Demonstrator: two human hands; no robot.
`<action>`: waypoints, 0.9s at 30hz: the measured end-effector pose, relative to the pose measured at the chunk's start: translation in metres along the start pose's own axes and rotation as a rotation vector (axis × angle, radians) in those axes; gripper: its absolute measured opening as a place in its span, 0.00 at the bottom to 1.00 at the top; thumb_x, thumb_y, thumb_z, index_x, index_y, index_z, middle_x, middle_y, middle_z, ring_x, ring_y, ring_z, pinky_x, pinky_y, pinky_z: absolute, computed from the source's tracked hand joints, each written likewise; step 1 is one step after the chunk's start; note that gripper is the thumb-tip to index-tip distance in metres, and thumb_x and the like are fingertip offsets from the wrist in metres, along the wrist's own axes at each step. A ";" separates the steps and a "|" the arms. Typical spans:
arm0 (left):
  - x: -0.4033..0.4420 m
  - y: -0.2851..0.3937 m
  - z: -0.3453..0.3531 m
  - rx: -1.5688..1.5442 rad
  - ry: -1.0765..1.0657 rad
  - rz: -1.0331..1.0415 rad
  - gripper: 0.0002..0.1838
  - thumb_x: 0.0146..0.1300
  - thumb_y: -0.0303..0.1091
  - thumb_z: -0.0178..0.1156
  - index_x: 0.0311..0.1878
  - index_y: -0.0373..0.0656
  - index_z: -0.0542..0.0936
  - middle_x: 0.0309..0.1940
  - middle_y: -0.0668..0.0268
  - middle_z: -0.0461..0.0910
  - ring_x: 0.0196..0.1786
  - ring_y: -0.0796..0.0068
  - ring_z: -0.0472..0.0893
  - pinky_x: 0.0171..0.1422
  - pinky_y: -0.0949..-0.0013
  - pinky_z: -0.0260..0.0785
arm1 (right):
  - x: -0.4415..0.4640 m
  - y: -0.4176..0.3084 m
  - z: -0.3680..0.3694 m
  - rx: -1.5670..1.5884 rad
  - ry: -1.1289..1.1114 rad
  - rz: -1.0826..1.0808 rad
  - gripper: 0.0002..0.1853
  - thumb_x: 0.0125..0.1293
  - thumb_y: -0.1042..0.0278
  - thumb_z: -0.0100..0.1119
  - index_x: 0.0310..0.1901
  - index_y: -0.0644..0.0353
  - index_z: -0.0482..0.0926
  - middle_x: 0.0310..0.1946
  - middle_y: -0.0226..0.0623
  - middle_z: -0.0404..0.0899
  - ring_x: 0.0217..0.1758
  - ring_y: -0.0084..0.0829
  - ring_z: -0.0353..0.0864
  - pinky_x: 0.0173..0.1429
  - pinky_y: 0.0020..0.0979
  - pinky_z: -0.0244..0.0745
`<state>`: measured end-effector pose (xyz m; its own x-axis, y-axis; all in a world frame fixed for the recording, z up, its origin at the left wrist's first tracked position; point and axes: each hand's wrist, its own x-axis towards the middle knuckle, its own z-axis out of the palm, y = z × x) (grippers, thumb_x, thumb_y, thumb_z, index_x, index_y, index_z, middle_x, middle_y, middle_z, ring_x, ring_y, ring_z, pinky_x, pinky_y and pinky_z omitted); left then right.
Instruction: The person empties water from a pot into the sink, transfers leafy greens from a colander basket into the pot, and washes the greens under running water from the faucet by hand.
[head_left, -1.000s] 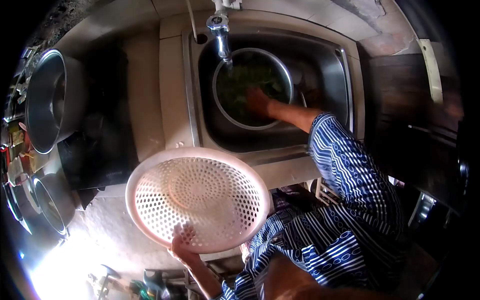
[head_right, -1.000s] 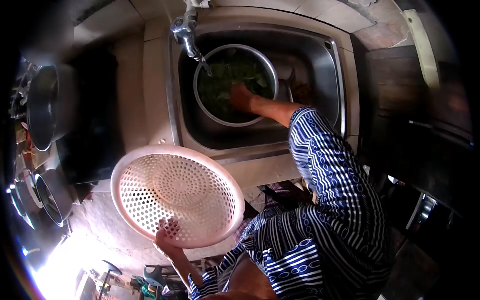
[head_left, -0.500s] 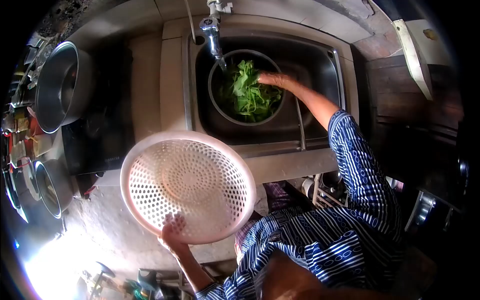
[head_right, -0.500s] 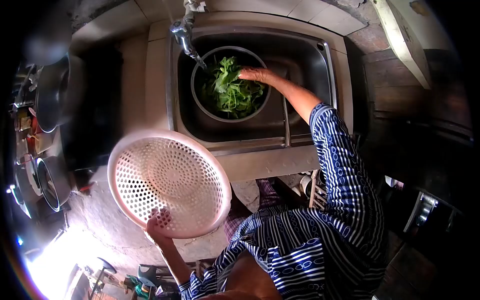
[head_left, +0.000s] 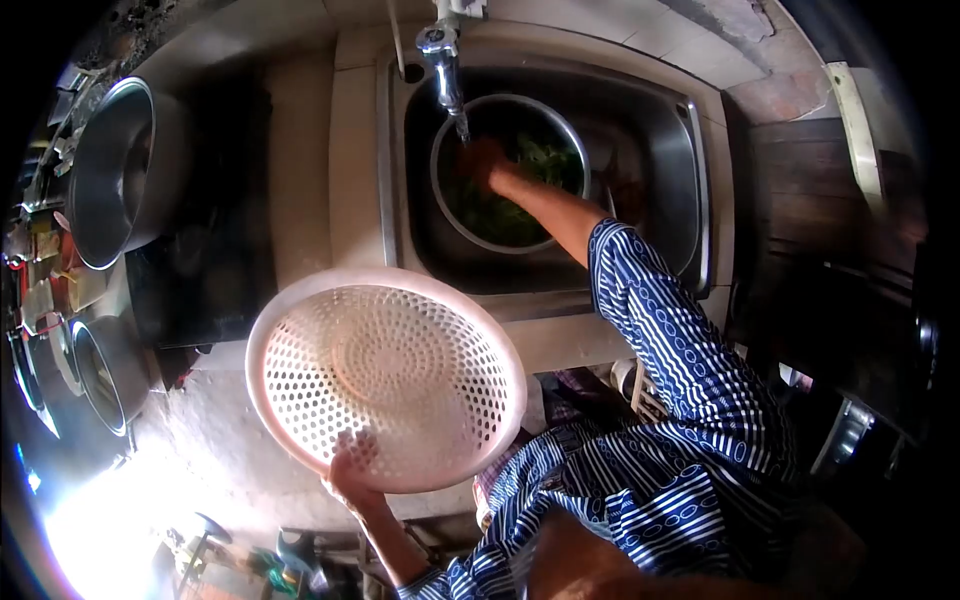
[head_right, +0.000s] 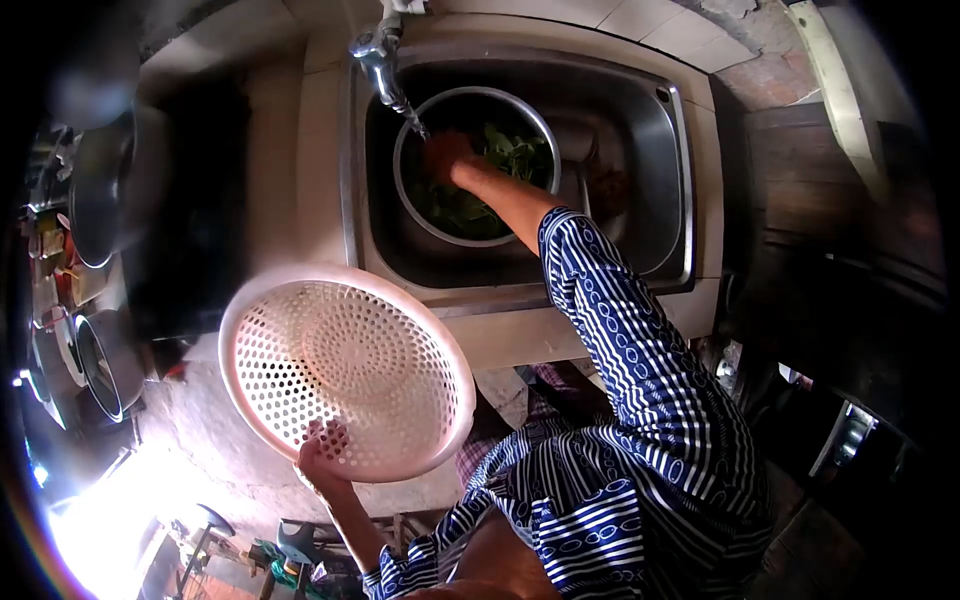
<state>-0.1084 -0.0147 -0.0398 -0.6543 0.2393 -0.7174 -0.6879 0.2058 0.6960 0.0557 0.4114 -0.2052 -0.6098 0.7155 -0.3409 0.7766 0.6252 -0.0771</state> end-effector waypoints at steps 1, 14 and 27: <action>-0.001 0.000 0.000 0.010 0.004 0.003 0.25 0.49 0.31 0.45 0.50 0.23 0.64 0.40 0.48 0.72 0.41 0.56 0.76 0.42 0.60 0.72 | 0.002 0.002 0.002 0.089 0.024 -0.042 0.10 0.51 0.64 0.46 0.32 0.57 0.74 0.29 0.44 0.76 0.36 0.43 0.76 0.36 0.40 0.71; -0.005 0.002 0.003 0.039 0.070 -0.045 0.25 0.48 0.29 0.44 0.50 0.22 0.64 0.40 0.44 0.72 0.40 0.56 0.77 0.41 0.60 0.73 | -0.123 0.032 -0.025 0.014 0.065 -0.304 0.21 0.50 0.63 0.55 0.49 0.53 0.70 0.42 0.49 0.67 0.37 0.40 0.73 0.37 0.39 0.72; -0.011 0.010 0.011 0.062 0.077 -0.030 0.23 0.48 0.30 0.45 0.47 0.23 0.68 0.34 0.47 0.75 0.34 0.58 0.78 0.38 0.64 0.74 | -0.067 0.061 -0.003 0.927 0.033 0.017 0.21 0.50 0.67 0.56 0.48 0.58 0.69 0.40 0.44 0.71 0.46 0.32 0.72 0.44 0.31 0.69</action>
<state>-0.1044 -0.0048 -0.0241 -0.6578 0.1589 -0.7362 -0.6880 0.2710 0.6732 0.1438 0.4022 -0.1845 -0.5900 0.7401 -0.3229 0.5925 0.1252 -0.7958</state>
